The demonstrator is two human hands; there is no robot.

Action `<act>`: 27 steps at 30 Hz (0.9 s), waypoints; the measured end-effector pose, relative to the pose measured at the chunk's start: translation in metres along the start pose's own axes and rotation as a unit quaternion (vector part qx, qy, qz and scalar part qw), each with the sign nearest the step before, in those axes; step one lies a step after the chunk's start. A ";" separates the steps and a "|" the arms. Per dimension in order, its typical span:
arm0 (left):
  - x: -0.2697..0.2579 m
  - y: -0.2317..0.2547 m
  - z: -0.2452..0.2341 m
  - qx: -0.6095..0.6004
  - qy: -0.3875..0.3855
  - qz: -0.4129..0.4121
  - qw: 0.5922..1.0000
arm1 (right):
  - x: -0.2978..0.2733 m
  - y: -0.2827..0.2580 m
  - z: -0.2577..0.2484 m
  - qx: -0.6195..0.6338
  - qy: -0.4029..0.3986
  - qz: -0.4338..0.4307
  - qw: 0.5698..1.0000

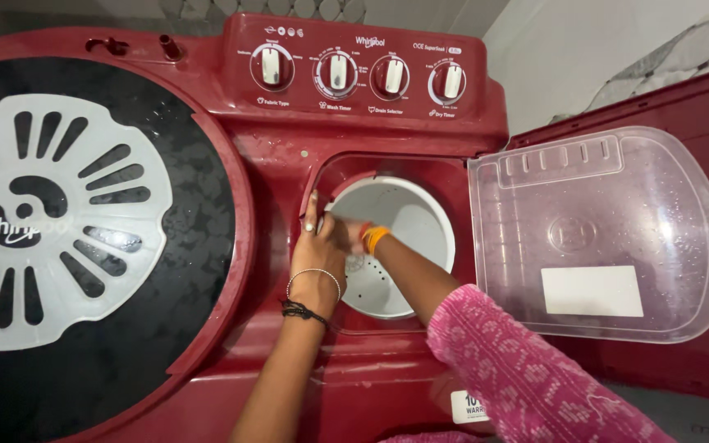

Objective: The person rinses a white cloth in a small bucket of water and then uses it to wipe the interior of a washing machine's spin dryer drum.

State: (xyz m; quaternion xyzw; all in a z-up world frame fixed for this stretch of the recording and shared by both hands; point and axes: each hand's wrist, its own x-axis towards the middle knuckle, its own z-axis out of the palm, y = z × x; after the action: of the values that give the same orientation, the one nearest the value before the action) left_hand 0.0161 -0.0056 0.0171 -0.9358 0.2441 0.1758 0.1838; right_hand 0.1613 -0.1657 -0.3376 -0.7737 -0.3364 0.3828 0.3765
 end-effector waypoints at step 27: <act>0.022 0.003 0.010 -0.015 -0.004 -0.012 1.000 | 0.031 0.033 0.039 0.418 -0.021 0.137 0.898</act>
State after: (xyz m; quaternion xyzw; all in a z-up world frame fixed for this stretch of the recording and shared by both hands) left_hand 0.0299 -0.0127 -0.0018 -0.9407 0.2293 0.1804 0.1730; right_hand 0.1507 -0.1444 -0.3927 -0.5752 -0.0438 0.5523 0.6019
